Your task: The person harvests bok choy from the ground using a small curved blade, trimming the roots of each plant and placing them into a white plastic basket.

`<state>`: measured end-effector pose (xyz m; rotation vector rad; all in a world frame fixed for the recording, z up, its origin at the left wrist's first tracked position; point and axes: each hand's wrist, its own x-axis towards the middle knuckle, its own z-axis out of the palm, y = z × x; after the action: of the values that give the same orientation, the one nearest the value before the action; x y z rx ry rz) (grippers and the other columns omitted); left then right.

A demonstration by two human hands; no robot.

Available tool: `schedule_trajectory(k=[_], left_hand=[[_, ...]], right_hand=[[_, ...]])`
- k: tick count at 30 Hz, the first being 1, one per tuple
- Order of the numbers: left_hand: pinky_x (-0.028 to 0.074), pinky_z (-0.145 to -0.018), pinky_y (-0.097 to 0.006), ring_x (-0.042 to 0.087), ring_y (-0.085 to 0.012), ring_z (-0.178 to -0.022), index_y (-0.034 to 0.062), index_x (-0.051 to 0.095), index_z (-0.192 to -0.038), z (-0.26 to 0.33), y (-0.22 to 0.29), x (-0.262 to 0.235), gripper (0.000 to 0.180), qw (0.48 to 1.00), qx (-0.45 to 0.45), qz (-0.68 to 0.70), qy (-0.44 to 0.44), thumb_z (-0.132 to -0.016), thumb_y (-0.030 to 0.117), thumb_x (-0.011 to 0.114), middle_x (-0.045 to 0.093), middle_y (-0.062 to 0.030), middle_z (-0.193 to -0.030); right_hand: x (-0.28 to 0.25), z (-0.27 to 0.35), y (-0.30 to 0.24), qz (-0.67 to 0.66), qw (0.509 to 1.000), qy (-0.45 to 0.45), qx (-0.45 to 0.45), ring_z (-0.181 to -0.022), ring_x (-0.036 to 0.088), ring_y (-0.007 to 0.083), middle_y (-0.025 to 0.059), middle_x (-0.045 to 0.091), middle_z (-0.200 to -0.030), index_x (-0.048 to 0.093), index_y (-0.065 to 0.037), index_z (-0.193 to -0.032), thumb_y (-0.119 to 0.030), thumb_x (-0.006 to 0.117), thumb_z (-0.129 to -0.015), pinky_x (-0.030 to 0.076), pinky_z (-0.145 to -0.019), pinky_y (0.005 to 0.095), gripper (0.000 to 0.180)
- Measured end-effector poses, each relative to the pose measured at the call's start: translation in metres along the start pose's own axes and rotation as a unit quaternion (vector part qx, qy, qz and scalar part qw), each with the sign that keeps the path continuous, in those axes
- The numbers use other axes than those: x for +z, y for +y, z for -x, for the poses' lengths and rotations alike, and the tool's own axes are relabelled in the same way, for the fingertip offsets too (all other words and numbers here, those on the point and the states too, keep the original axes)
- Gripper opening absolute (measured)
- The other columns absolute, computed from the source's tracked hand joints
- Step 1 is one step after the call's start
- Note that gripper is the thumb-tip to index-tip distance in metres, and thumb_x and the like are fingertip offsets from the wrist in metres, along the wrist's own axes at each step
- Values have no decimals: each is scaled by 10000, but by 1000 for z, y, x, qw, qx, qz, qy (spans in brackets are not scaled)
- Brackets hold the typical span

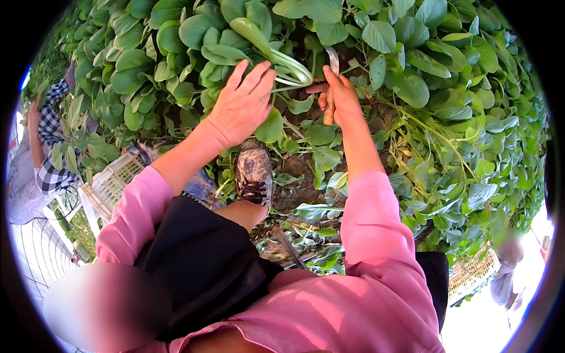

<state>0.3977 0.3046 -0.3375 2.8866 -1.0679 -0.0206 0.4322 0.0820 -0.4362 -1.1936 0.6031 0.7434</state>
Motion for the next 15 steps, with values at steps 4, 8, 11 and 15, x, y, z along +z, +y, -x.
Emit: schedule_trajectory(k=[4, 8, 11, 15], left_hand=[[242, -1134, -508, 380, -272, -1333, -45, 583, -1131, -2, 11, -4, 502, 999, 6, 31, 6, -740, 238, 722, 488, -113, -1318], [244, -1121, -517, 480, -279, -1259, 10, 620, -1050, 7, 29, -13, 353, 991, 56, 7, 124, -749, 184, 681, 533, -99, -1306], [448, -950, -422, 489, -242, -1226, 45, 681, -956, 34, 63, -12, 274, 961, 210, 153, 97, -739, 203, 629, 525, -86, -1323], [539, -707, -385, 664, -286, -882, 52, 656, -854, 51, 83, 4, 315, 708, -179, 604, -318, -907, 356, 592, 643, -144, -1003]], right_hand=[[0, 7, 11, -178, 983, -38, 16, -486, 521, 149, 50, 609, -730, 564, -53, -1003, -304, 709, -862, 413, -435, 292, 322], [-6, 10, 25, -344, 937, -59, -10, -513, 492, 164, 62, 594, -780, 576, -49, -1037, -225, 676, -875, 398, -468, 295, 259], [-47, 41, 54, -418, 906, -59, -23, -487, 452, 159, 65, 589, -785, 579, -40, -1050, -234, 596, -920, 368, -448, 282, 233], [-64, 91, 77, -369, 926, -82, -19, -683, 618, 189, 135, 649, -871, 583, -39, -1025, -226, 593, -893, 507, -579, 300, 229]])
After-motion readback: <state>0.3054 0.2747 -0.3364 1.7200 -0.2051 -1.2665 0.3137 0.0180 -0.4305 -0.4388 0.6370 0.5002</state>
